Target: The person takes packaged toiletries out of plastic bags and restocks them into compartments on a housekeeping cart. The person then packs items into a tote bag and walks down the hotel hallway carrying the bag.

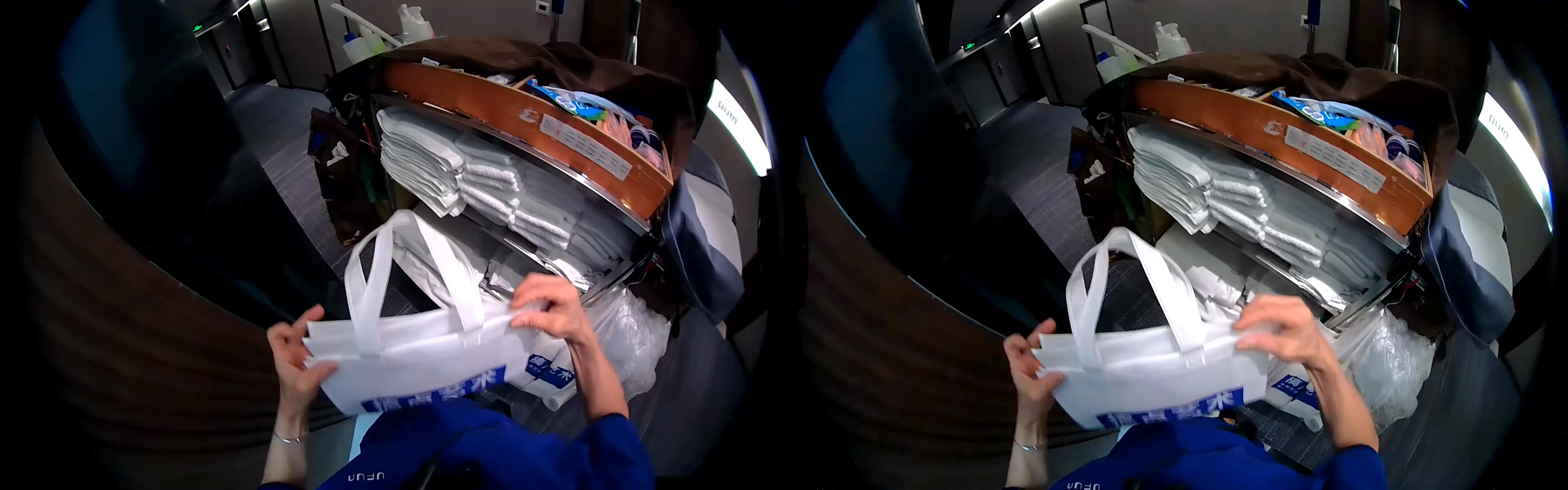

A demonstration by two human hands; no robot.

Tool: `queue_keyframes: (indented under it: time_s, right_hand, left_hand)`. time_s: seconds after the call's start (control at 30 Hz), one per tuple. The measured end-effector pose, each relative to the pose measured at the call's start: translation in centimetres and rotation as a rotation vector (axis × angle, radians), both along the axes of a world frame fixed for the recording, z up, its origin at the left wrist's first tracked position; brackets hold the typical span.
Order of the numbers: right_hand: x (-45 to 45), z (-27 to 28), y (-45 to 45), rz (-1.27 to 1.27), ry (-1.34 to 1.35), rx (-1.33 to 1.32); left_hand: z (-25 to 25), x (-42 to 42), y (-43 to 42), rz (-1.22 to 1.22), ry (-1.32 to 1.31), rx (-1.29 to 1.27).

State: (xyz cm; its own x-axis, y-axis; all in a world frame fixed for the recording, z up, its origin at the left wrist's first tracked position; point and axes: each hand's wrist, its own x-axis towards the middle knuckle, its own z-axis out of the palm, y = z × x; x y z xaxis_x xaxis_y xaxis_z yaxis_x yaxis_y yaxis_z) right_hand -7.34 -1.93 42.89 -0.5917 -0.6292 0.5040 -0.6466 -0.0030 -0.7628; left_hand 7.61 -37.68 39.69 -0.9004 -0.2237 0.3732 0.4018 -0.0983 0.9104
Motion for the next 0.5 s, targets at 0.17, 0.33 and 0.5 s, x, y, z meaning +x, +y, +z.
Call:
queue_keyframes:
  time_s: [0.17,0.33,0.5]
  right_hand:
    - [2.8,-5.1,1.9,-0.133,-0.354,-0.106]
    - [3.4,-4.3,2.6,-0.175,-0.382,-0.16]
    - [3.8,-2.6,2.7,-0.142,-0.312,0.046]
  left_hand:
    - [-5.6,3.8,0.8,-0.166,-0.245,0.301]
    - [-3.5,3.9,1.5,-0.192,-0.233,0.167]
    - [-0.9,3.5,2.4,-0.101,-0.123,-0.201]
